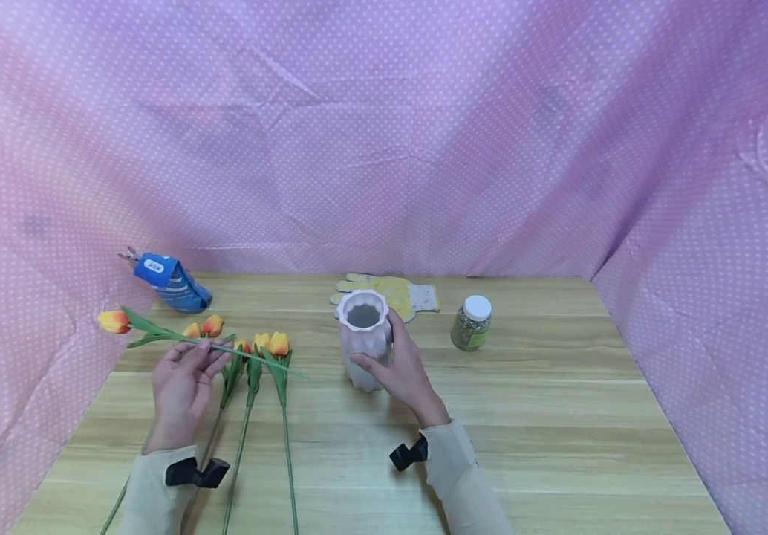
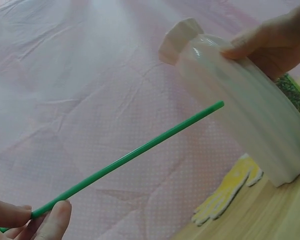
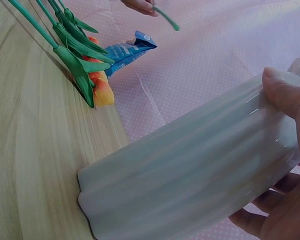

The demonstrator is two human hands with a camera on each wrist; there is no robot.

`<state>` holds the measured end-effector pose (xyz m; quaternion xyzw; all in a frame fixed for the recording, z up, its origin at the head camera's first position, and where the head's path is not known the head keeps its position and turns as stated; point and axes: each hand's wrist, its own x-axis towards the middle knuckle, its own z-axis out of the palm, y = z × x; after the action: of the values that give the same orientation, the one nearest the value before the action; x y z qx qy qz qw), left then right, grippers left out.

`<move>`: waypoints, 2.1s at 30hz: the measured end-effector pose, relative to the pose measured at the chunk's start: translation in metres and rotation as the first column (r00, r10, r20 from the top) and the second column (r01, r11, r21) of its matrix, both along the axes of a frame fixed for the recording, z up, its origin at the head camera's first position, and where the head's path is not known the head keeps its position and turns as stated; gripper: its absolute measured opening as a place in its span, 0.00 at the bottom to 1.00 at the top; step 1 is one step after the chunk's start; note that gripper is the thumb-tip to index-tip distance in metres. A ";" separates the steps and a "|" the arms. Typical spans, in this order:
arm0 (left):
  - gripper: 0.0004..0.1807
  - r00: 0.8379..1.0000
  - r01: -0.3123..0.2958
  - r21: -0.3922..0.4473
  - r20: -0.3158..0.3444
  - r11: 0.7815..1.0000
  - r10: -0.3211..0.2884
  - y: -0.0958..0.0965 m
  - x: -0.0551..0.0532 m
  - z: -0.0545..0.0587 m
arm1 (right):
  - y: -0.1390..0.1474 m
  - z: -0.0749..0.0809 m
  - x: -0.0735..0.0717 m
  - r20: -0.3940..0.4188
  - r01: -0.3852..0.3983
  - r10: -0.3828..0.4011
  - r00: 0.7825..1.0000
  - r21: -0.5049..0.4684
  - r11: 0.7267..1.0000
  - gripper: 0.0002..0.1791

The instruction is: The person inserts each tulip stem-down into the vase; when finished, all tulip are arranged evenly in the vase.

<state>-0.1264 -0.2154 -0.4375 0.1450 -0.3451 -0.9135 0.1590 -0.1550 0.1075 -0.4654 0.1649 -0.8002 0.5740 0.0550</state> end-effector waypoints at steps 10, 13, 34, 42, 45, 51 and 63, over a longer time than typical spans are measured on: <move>0.05 0.995 -0.061 0.007 -0.073 0.998 0.062 -0.004 -0.001 0.016 | -0.001 0.001 0.001 -0.004 -0.009 0.009 1.000 -0.005 1.000 0.50; 0.06 0.994 -0.080 0.019 -0.068 0.997 0.081 -0.004 -0.002 0.021 | 0.000 0.002 0.001 -0.001 -0.011 0.011 1.000 -0.008 1.000 0.50; 0.05 0.977 -0.104 0.088 -0.177 0.991 0.119 0.011 -0.009 0.049 | 0.001 0.000 0.001 0.017 -0.020 0.020 1.000 -0.030 0.999 0.51; 0.06 0.968 -0.105 0.067 -0.223 0.992 0.117 0.022 -0.016 0.059 | 0.000 -0.001 0.001 0.016 -0.021 0.021 1.000 -0.038 0.999 0.51; 0.06 0.966 -0.097 0.042 -0.236 0.994 0.104 0.027 -0.019 0.063 | 0.000 -0.001 0.001 0.008 -0.021 0.021 1.000 -0.037 0.999 0.51; 0.06 0.950 -0.077 0.054 -0.298 0.996 0.089 0.040 -0.025 0.071 | 0.001 -0.002 0.000 -0.003 -0.033 0.033 0.999 -0.046 0.998 0.51; 0.07 0.940 -0.051 -0.009 -0.337 0.999 0.045 0.062 -0.036 0.078 | 0.001 -0.004 -0.001 -0.025 -0.040 0.039 0.999 -0.052 0.998 0.52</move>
<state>-0.1621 -0.1535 -0.3597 -0.0062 -0.3172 -0.9176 0.2393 -0.1557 0.1086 -0.4692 0.1859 -0.7807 0.5938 0.0576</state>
